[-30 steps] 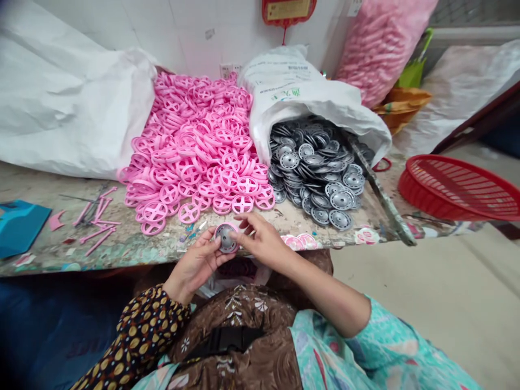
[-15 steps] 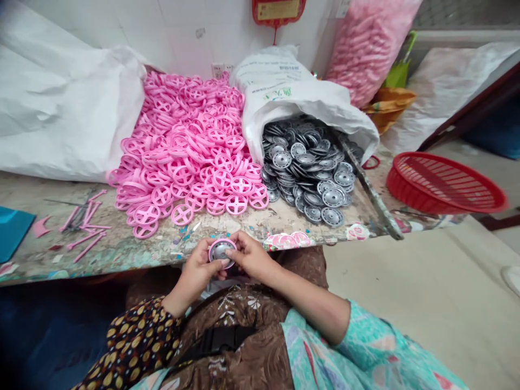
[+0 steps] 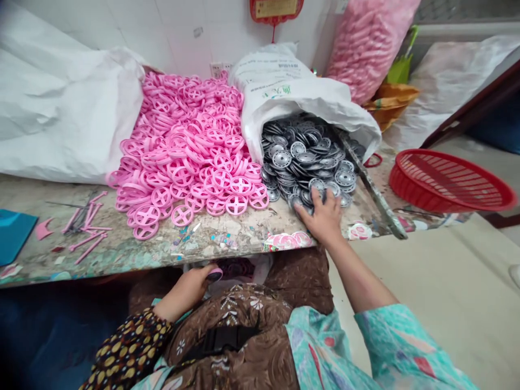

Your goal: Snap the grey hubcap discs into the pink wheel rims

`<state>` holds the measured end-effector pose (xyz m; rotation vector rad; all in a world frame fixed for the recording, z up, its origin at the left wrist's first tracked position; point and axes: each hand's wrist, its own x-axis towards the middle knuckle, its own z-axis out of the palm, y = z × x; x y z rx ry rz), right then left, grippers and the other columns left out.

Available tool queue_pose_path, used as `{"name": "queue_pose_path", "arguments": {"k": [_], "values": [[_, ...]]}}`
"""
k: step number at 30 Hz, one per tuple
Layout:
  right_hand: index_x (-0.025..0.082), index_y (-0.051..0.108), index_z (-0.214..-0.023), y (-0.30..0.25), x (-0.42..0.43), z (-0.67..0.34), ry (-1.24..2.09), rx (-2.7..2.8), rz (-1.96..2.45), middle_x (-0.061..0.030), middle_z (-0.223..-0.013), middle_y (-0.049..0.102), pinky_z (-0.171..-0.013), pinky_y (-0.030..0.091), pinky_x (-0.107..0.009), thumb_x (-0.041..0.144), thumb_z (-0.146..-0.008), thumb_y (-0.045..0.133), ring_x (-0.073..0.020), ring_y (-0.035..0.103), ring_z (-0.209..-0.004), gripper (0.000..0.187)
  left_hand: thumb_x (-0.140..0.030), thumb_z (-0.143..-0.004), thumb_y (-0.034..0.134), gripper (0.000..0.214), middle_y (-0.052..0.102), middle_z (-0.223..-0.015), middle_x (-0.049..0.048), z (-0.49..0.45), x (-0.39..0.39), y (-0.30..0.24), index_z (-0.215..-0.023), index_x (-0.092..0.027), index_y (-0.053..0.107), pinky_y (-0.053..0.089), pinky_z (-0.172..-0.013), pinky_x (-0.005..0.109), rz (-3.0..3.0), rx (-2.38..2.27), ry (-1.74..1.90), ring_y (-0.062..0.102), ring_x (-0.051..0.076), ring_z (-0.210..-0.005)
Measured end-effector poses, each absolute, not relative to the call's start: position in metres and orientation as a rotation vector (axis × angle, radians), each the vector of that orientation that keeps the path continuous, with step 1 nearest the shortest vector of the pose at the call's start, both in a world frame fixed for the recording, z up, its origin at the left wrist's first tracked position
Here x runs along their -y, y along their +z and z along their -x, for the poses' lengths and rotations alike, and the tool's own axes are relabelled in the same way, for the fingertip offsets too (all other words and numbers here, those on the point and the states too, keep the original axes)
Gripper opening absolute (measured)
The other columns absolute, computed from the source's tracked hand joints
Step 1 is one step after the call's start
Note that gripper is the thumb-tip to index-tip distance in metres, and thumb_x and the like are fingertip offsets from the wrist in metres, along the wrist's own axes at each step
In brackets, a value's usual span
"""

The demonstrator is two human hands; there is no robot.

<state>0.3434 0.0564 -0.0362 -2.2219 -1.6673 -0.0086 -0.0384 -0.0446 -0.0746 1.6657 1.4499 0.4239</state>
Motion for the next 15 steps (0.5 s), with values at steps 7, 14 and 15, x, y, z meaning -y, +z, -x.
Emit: {"name": "queue_pose_path", "arguments": {"k": [7, 14, 15], "values": [[0.027, 0.031, -0.144, -0.035, -0.051, -0.279, -0.023, 1.937, 1.999, -0.0109, -0.152, 0.013, -0.104, 0.024, -0.057, 0.061, -0.083, 0.042, -0.0411, 0.013, -0.137, 0.070, -0.018, -0.068, 0.064, 0.032, 0.071, -0.087, 0.0082, 0.038, 0.037, -0.056, -0.099, -0.023, 0.070, 0.047, -0.073, 0.032, -1.567, -1.399, 0.468, 0.064, 0.022, -0.076], [0.028, 0.041, -0.139, -0.037, -0.046, -0.284, -0.171, 2.025, 1.832, -0.0120, -0.145, 0.032, -0.101, 0.030, -0.052, 0.052, -0.088, 0.042, -0.0348, 0.031, -0.130, 0.056, -0.038, -0.079, 0.056, 0.028, 0.063, -0.080, 0.0042, 0.048, -0.009, -0.011, -0.098, -0.020, 0.067, 0.046, -0.065, 0.027, -1.583, -1.771, 1.064, 0.057, 0.016, -0.069], [0.025, 0.044, -0.137, -0.038, -0.045, -0.287, -0.199, 1.987, 1.811, -0.0138, -0.141, 0.037, -0.100, 0.032, -0.049, 0.050, -0.089, 0.042, -0.0327, 0.036, -0.126, 0.054, -0.036, -0.079, 0.056, 0.030, 0.062, -0.088, 0.0062, 0.051, -0.017, -0.011, -0.102, -0.020, 0.066, 0.046, -0.072, 0.031, -1.722, -1.903, 1.091, 0.058, 0.019, -0.076]]}}
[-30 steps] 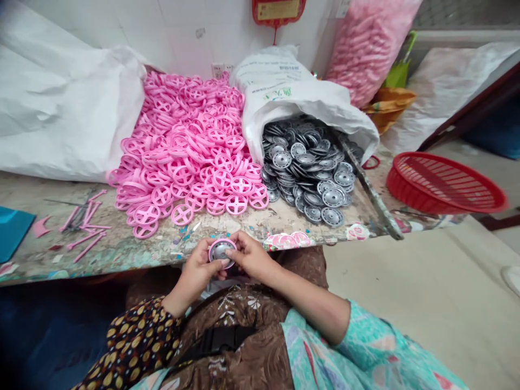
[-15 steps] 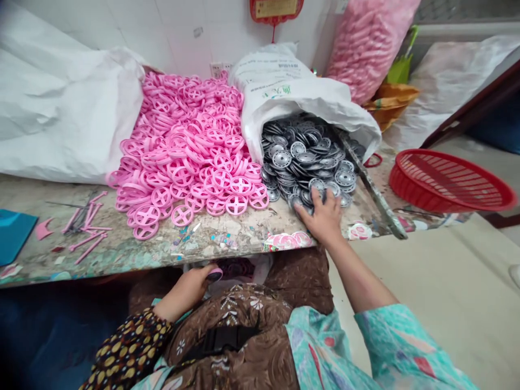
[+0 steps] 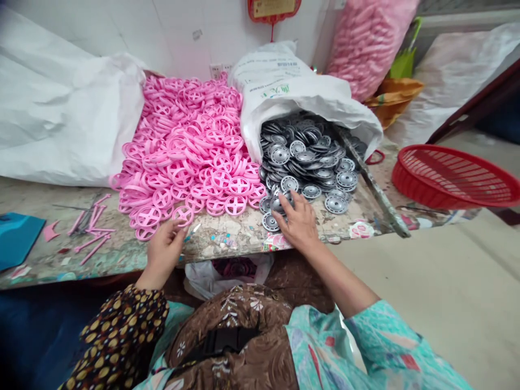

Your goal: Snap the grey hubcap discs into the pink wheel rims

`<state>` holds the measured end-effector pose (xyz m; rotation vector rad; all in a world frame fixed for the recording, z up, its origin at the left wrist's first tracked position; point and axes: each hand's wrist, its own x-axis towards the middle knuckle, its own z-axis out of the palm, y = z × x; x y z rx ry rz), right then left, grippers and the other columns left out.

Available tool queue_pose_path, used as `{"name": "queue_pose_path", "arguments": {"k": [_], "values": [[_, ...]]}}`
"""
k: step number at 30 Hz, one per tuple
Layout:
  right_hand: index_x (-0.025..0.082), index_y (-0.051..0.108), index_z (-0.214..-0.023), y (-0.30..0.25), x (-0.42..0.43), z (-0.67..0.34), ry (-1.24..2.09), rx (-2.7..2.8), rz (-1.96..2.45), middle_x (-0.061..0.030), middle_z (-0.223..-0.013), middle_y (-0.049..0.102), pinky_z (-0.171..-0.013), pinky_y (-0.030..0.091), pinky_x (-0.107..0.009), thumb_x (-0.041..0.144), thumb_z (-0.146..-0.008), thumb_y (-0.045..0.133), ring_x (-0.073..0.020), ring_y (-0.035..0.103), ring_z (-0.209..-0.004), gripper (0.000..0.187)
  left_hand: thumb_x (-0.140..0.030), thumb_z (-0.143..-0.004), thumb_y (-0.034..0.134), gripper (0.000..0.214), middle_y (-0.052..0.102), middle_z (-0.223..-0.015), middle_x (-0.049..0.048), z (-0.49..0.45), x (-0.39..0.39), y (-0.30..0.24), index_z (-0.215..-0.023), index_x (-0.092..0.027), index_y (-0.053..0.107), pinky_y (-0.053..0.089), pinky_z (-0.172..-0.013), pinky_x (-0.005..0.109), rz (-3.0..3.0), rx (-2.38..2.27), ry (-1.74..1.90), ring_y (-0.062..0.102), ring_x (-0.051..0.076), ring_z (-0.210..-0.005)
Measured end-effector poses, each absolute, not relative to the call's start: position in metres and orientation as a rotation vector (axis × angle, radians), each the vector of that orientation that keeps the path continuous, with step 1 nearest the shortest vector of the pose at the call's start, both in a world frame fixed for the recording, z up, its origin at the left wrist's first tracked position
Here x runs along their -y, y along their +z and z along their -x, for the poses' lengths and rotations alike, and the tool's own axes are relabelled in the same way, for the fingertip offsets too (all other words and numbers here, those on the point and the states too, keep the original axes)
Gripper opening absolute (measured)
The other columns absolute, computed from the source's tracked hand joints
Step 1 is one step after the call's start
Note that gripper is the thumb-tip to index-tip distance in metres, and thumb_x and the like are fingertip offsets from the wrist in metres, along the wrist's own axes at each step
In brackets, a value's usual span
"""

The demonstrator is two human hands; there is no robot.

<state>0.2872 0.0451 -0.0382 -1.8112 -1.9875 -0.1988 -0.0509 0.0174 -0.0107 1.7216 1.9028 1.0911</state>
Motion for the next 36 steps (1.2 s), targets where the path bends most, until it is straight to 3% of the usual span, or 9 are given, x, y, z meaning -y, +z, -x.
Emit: {"name": "queue_pose_path", "arguments": {"k": [4, 7, 10, 14, 17, 22, 26, 32, 36], "values": [[0.018, 0.057, -0.124, -0.041, -0.045, -0.296, -0.281, 1.889, 1.749, -0.0157, -0.120, 0.053, -0.092, 0.038, -0.043, 0.049, -0.087, 0.047, -0.0294, 0.047, -0.109, 0.049, -0.035, -0.077, 0.059, 0.039, 0.055, -0.100, 0.0143, 0.055, -0.046, -0.020, -0.111, -0.016, 0.064, 0.043, -0.084, 0.043, -2.103, -2.212, 0.792, 0.053, 0.030, -0.096], [0.019, 0.061, -0.116, -0.037, -0.047, -0.295, -0.295, 1.903, 1.765, -0.0143, -0.109, 0.056, -0.086, 0.039, -0.043, 0.051, -0.082, 0.054, -0.0298, 0.049, -0.101, 0.048, -0.037, -0.079, 0.056, 0.029, 0.055, -0.094, 0.0135, 0.055, -0.058, -0.030, -0.096, -0.016, 0.068, 0.042, -0.083, 0.044, -2.192, -2.233, 0.658, 0.052, 0.031, -0.096], [0.017, 0.063, -0.110, -0.032, -0.054, -0.293, -0.207, 1.886, 1.778, -0.0134, -0.100, 0.057, -0.082, 0.040, -0.042, 0.048, -0.079, 0.060, -0.0294, 0.050, -0.095, 0.044, -0.034, -0.079, 0.055, 0.022, 0.056, -0.093, 0.0115, 0.057, -0.058, -0.034, -0.082, -0.017, 0.068, 0.042, -0.085, 0.042, -2.149, -2.124, 0.869, 0.053, 0.028, -0.096], [0.019, 0.061, -0.105, -0.024, -0.061, -0.282, 0.205, 1.754, 1.594, -0.0062, -0.087, 0.061, -0.075, 0.043, -0.036, 0.036, -0.080, 0.060, -0.0219, 0.054, -0.081, 0.031, -0.033, -0.076, 0.060, 0.017, 0.062, -0.086, 0.0047, 0.053, -0.039, -0.027, -0.083, -0.018, 0.064, 0.044, -0.083, 0.035, -1.540, -1.775, 1.402, 0.057, 0.020, -0.086], [0.021, 0.059, -0.100, -0.011, -0.057, -0.254, 0.486, 1.552, 1.381, -0.0008, -0.079, 0.059, -0.069, 0.044, -0.030, 0.033, -0.080, 0.060, -0.0163, 0.053, -0.072, 0.023, -0.031, -0.072, 0.068, 0.019, 0.063, -0.079, 0.0001, 0.034, -0.019, -0.016, -0.083, -0.018, 0.061, 0.049, -0.073, 0.030, -0.782, -1.332, 1.464, 0.060, 0.013, -0.071], [0.022, 0.056, -0.104, 0.004, -0.030, -0.182, 0.809, 1.563, 1.103, 0.0000, -0.079, 0.058, -0.066, 0.045, -0.028, 0.031, -0.083, 0.058, -0.0142, 0.054, -0.071, 0.023, -0.021, -0.071, 0.071, 0.020, 0.068, -0.085, 0.0022, -0.007, 0.001, -0.005, -0.088, -0.016, 0.061, 0.053, -0.072, 0.028, -0.290, -0.892, 1.254, 0.064, 0.013, -0.076], [0.021, 0.064, -0.102, -0.001, -0.008, -0.158, 0.521, 1.941, 1.127, -0.0067, -0.092, 0.054, -0.076, 0.044, -0.034, 0.028, -0.084, 0.056, -0.0194, 0.051, -0.085, 0.020, -0.018, -0.071, 0.072, 0.021, 0.067, -0.083, -0.0005, -0.016, 0.010, -0.006, -0.089, -0.016, 0.061, 0.055, -0.065, 0.026, -0.332, -0.850, 1.235, 0.063, 0.010, -0.069], [0.021, 0.048, -0.128, 0.019, -0.004, -0.173, 0.760, 2.006, 1.093, -0.0084, -0.107, 0.058, -0.079, 0.045, -0.033, 0.033, -0.084, 0.058, -0.0202, 0.054, -0.094, 0.046, -0.022, -0.068, 0.074, 0.025, 0.066, -0.082, -0.0011, -0.015, 0.017, -0.001, -0.088, -0.018, 0.060, 0.054, -0.060, 0.025, -0.410, -0.898, 1.188, 0.063, 0.011, -0.067], [0.022, 0.060, -0.109, 0.026, -0.004, -0.172, 1.009, 1.987, 1.107, -0.0019, -0.092, 0.065, -0.074, 0.044, -0.029, 0.029, -0.087, 0.054, -0.0164, 0.058, -0.082, 0.024, -0.023, -0.064, 0.077, 0.027, 0.066, -0.076, -0.0015, -0.019, 0.016, 0.002, -0.082, -0.016, 0.059, 0.052, -0.061, 0.024, -0.465, -0.906, 1.215, 0.062, 0.011, -0.065]]}}
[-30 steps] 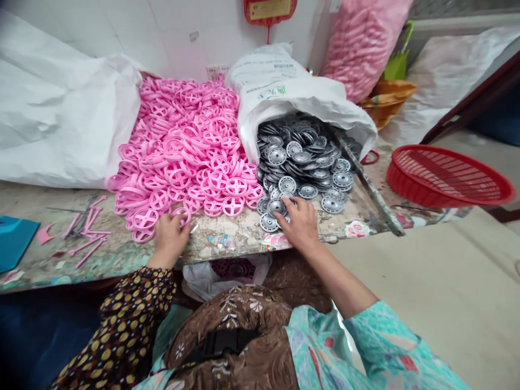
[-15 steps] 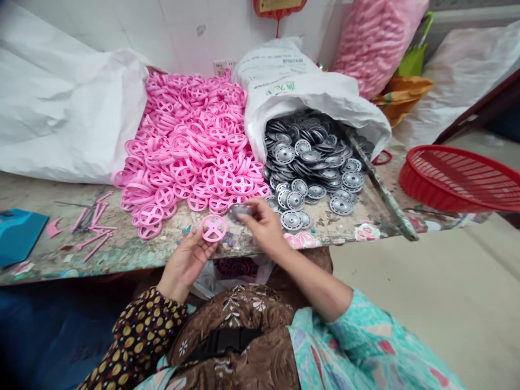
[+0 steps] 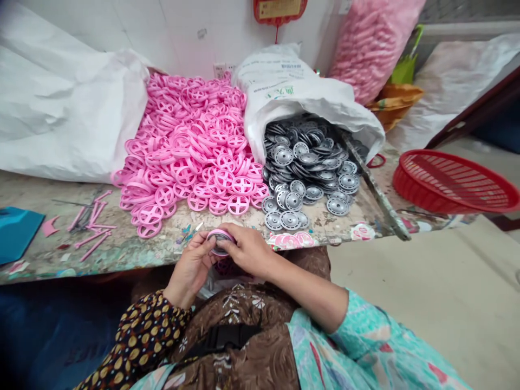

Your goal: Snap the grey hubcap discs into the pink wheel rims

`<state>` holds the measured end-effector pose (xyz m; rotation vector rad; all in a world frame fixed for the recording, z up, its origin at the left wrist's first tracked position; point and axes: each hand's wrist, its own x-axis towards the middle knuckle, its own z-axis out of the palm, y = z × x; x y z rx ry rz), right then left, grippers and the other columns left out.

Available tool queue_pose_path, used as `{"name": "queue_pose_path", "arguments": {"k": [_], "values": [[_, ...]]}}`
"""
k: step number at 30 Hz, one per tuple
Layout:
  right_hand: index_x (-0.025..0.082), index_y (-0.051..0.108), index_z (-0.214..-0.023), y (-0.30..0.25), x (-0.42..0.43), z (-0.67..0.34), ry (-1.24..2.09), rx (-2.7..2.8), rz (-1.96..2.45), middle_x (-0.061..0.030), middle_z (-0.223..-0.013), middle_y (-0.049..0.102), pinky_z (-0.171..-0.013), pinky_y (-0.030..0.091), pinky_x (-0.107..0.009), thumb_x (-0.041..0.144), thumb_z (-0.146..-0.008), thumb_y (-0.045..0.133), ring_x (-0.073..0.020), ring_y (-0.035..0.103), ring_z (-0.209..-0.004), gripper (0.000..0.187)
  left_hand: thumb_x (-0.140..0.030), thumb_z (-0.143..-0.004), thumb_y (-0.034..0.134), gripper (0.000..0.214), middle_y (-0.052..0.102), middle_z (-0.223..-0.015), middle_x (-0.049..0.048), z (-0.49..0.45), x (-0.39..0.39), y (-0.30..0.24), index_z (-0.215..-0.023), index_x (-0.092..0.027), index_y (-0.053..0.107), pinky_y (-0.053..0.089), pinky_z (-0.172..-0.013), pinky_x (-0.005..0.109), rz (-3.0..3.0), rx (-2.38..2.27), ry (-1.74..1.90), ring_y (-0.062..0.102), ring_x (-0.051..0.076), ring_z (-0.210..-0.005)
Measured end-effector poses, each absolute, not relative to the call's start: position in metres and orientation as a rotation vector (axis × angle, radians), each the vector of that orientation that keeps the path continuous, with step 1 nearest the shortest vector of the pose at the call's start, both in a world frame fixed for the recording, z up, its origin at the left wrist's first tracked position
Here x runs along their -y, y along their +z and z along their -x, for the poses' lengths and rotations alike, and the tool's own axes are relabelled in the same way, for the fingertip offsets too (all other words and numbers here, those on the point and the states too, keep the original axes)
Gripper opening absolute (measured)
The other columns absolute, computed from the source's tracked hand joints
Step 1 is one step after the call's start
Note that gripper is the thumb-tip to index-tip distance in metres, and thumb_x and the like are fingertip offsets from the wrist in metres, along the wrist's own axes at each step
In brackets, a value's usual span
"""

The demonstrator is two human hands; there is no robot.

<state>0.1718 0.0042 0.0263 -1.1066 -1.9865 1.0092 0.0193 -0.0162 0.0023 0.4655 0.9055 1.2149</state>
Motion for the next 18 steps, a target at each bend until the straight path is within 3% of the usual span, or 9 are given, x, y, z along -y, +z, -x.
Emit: {"name": "queue_pose_path", "arguments": {"k": [6, 10, 12, 14, 16, 18], "values": [[0.019, 0.062, -0.096, 0.000, 0.003, -0.163, 1.233, 1.706, 1.126, -0.0005, -0.087, 0.065, -0.073, 0.044, -0.026, 0.026, -0.083, 0.057, -0.0151, 0.059, -0.080, 0.015, -0.030, -0.058, 0.078, 0.030, 0.062, -0.066, -0.0020, -0.016, 0.022, -0.002, -0.075, -0.015, 0.058, 0.049, -0.055, 0.024, -0.553, -1.080, 1.090, 0.058, 0.011, -0.056], [0.019, 0.064, -0.091, -0.018, 0.014, -0.172, 1.390, 1.974, 1.179, 0.0004, -0.078, 0.066, -0.066, 0.045, -0.025, 0.023, -0.079, 0.059, -0.0149, 0.060, -0.072, 0.013, -0.034, -0.062, 0.075, 0.042, 0.065, -0.078, 0.0030, 0.018, 0.019, -0.003, -0.098, -0.017, 0.060, 0.049, -0.062, 0.027, -0.917, -1.309, 0.942, 0.061, 0.016, -0.069], [0.019, 0.065, -0.097, -0.022, 0.021, -0.177, 1.319, 2.189, 1.187, -0.0022, -0.083, 0.069, -0.069, 0.047, -0.027, 0.019, -0.079, 0.058, -0.0169, 0.062, -0.075, 0.019, -0.037, -0.069, 0.068, 0.044, 0.063, -0.085, 0.0047, 0.046, 0.012, -0.005, -0.108, -0.019, 0.058, 0.048, -0.069, 0.029, -1.159, -1.582, 1.104, 0.060, 0.017, -0.076], [0.018, 0.063, -0.112, -0.023, 0.028, -0.180, 1.177, 2.316, 1.173, -0.0074, -0.098, 0.070, -0.078, 0.048, -0.031, 0.016, -0.079, 0.057, -0.0199, 0.064, -0.087, 0.033, -0.036, -0.075, 0.059, 0.035, 0.060, -0.093, 0.0076, 0.078, 0.004, -0.009, -0.106, -0.019, 0.060, 0.046, -0.076, 0.034, -1.458, -1.976, 1.142, 0.057, 0.020, -0.083], [0.017, 0.058, -0.121, -0.019, 0.031, -0.184, 1.086, 2.354, 1.138, -0.0109, -0.109, 0.067, -0.084, 0.047, -0.033, 0.017, -0.081, 0.055, -0.0209, 0.063, -0.096, 0.040, -0.032, -0.078, 0.055, 0.032, 0.056, -0.097, 0.0117, 0.106, -0.004, -0.015, -0.105, -0.017, 0.062, 0.041, -0.083, 0.042, -1.749, -2.347, 0.971, 0.053, 0.027, -0.094], [0.019, 0.060, -0.118, -0.012, 0.028, -0.190, 1.045, 2.351, 1.091, -0.0090, -0.107, 0.068, -0.084, 0.048, -0.033, 0.020, -0.086, 0.051, -0.0192, 0.063, -0.095, 0.033, -0.033, -0.078, 0.054, 0.031, 0.053, -0.093, 0.0133, 0.125, -0.011, -0.020, -0.102, -0.016, 0.064, 0.040, -0.082, 0.045, -1.875, -2.517, 0.798, 0.050, 0.031, -0.095]]}}
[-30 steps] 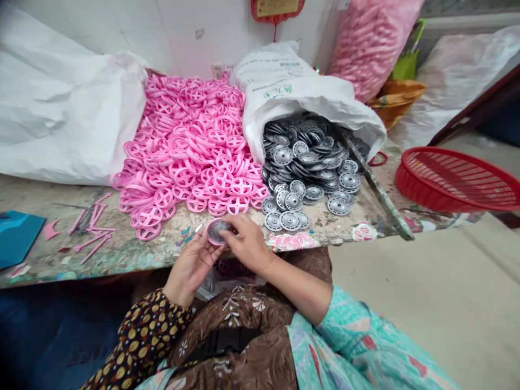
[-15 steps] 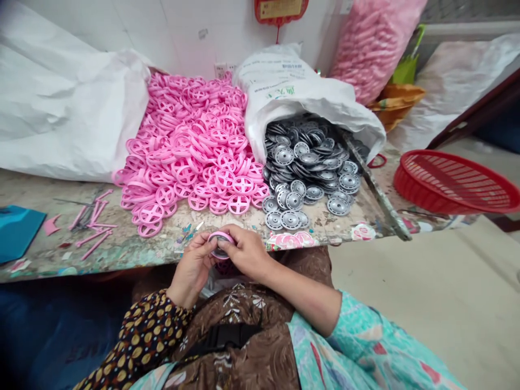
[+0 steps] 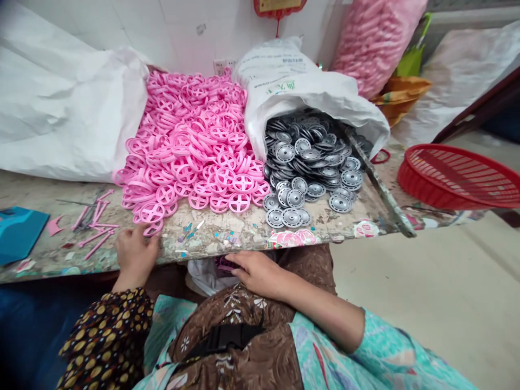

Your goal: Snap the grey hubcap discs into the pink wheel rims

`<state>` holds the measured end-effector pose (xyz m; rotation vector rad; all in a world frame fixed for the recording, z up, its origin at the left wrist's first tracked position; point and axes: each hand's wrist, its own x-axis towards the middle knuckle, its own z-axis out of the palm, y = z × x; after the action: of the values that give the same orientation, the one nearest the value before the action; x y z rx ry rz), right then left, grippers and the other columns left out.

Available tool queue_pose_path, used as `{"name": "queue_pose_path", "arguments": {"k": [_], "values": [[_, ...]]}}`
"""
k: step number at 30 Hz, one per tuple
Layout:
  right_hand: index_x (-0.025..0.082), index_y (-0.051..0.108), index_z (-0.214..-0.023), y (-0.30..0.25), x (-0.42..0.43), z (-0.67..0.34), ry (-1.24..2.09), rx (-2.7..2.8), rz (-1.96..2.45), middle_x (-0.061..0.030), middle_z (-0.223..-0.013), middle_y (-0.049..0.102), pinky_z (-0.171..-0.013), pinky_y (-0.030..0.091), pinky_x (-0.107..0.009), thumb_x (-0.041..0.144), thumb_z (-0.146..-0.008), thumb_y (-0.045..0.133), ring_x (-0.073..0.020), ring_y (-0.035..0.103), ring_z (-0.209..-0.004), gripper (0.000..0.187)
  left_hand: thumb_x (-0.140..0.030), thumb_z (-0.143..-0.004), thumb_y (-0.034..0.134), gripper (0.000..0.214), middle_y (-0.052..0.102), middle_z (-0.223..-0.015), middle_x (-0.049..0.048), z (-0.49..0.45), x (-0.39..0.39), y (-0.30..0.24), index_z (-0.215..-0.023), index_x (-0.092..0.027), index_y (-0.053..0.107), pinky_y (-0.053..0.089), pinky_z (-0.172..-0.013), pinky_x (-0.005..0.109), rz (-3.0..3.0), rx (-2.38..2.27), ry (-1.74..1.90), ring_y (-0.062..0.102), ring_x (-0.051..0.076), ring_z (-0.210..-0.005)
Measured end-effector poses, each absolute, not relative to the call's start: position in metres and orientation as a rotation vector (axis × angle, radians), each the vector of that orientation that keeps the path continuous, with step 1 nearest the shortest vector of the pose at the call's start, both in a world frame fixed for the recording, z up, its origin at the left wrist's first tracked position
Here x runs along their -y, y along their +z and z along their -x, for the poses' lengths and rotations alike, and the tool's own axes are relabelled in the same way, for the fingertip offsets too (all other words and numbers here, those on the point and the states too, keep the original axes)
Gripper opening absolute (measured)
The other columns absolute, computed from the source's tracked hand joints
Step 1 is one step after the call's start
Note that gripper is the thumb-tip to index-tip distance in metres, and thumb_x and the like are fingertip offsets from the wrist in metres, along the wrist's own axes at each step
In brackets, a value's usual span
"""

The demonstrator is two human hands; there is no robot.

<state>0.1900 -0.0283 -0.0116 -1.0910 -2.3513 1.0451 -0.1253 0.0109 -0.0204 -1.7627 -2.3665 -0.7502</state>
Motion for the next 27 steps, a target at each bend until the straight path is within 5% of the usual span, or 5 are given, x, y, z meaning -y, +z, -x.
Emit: {"name": "queue_pose_path", "arguments": {"k": [5, 10, 18, 22, 27], "values": [[0.020, 0.066, -0.100, 0.003, 0.000, -0.228, 0.605, 2.147, 1.369, -0.0062, -0.093, 0.069, -0.077, 0.048, -0.032, 0.027, -0.091, 0.045, -0.0193, 0.062, -0.085, 0.024, -0.030, -0.082, 0.047, 0.024, 0.054, -0.087, 0.0131, 0.136, -0.020, -0.030, -0.085, -0.017, 0.067, 0.038, -0.081, 0.043, 1.888, 2.227, -0.564, 0.049, 0.030, -0.089], [0.015, 0.064, -0.107, 0.004, -0.024, -0.267, -0.067, 2.226, 1.709, -0.0128, -0.096, 0.061, -0.077, 0.042, -0.037, 0.030, -0.090, 0.045, -0.0257, 0.054, -0.088, 0.030, -0.033, -0.082, 0.049, 0.023, 0.058, -0.098, 0.0127, 0.130, -0.021, -0.038, -0.089, -0.017, 0.063, 0.038, -0.087, 0.042, 2.044, 2.099, -0.661, 0.051, 0.028, -0.097], [0.019, 0.063, -0.109, -0.006, -0.023, -0.263, -0.316, 2.405, 1.753, -0.0154, -0.107, 0.057, -0.074, 0.035, -0.038, 0.054, -0.082, 0.053, -0.0293, 0.047, -0.091, 0.045, -0.030, -0.083, 0.049, 0.018, 0.060, -0.094, 0.0104, 0.123, -0.014, -0.038, -0.085, -0.017, 0.061, 0.041, -0.088, 0.039, 2.085, 2.092, -0.969, 0.054, 0.025, -0.097], [0.018, 0.061, -0.111, -0.011, -0.030, -0.269, -0.273, 2.527, 1.530, -0.0125, -0.097, 0.061, -0.078, 0.032, -0.038, 0.040, -0.090, 0.046, -0.0268, 0.047, -0.091, 0.034, -0.034, -0.079, 0.058, 0.019, 0.062, -0.090, 0.0050, 0.091, 0.002, -0.030, -0.090, -0.018, 0.061, 0.045, -0.082, 0.032, 1.943, 2.361, -1.644, 0.058, 0.019, -0.088], [0.020, 0.066, -0.094, -0.004, -0.049, -0.276, -0.194, 2.397, 1.386, -0.0103, -0.086, 0.063, -0.080, 0.033, -0.038, 0.028, -0.092, 0.042, -0.0235, 0.049, -0.087, 0.025, -0.028, -0.073, 0.070, 0.019, 0.064, -0.080, -0.0009, 0.037, 0.009, -0.011, -0.086, -0.018, 0.060, 0.048, -0.066, 0.021, 1.189, 2.577, -3.210, 0.060, 0.010, -0.071]]}}
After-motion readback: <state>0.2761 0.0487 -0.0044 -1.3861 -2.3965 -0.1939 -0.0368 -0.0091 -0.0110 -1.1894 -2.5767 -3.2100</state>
